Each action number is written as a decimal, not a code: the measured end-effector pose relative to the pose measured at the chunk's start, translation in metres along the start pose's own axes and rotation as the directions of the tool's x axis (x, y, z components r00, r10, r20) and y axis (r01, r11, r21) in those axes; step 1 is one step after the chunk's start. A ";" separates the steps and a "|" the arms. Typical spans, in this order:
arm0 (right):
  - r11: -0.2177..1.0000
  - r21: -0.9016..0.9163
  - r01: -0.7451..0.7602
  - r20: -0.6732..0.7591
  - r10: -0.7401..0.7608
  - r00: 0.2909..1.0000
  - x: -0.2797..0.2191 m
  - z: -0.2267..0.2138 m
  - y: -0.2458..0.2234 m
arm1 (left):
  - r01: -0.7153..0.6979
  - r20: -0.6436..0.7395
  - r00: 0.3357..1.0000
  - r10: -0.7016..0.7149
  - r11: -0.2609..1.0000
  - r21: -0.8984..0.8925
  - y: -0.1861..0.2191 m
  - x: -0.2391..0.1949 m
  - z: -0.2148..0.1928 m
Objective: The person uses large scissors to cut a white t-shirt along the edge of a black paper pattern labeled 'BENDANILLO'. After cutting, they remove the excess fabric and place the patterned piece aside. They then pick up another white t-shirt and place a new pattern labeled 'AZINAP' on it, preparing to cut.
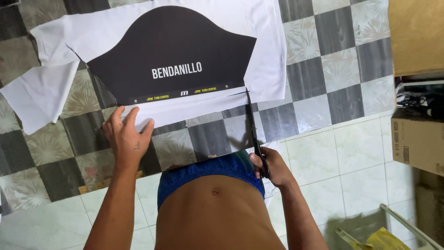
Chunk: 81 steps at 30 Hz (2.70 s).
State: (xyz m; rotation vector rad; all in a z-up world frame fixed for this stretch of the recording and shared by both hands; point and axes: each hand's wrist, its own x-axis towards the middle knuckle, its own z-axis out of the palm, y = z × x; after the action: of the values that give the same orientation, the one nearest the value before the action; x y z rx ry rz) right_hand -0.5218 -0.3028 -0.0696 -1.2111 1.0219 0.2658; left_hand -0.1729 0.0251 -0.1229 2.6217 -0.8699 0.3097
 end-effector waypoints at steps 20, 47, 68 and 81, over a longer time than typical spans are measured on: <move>0.999 -0.046 0.021 0.002 -0.021 1.000 0.014 0.007 -0.044 | -0.014 -0.020 1.000 0.013 0.998 -0.060 -0.004 0.002 0.000; 0.999 0.036 0.033 -0.027 -0.032 0.999 0.023 0.021 -0.030 | 0.007 0.026 1.000 -0.006 0.998 -0.065 0.002 0.005 -0.007; 0.921 0.370 0.125 -0.222 -0.043 0.974 0.051 0.131 -0.048 | -0.096 0.068 0.993 0.101 0.993 -0.074 -0.012 0.015 -0.004; 0.892 0.429 0.144 -0.295 -0.012 0.955 0.063 0.155 -0.040 | -0.071 0.124 0.989 0.083 0.992 -0.100 -0.017 0.008 0.001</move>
State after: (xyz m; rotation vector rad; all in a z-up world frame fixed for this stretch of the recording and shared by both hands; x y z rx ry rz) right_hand -0.3820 -0.2055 -0.0936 -0.8767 1.2010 -0.2123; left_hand -0.1561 0.0335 -0.1257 2.5459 -1.0046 0.1167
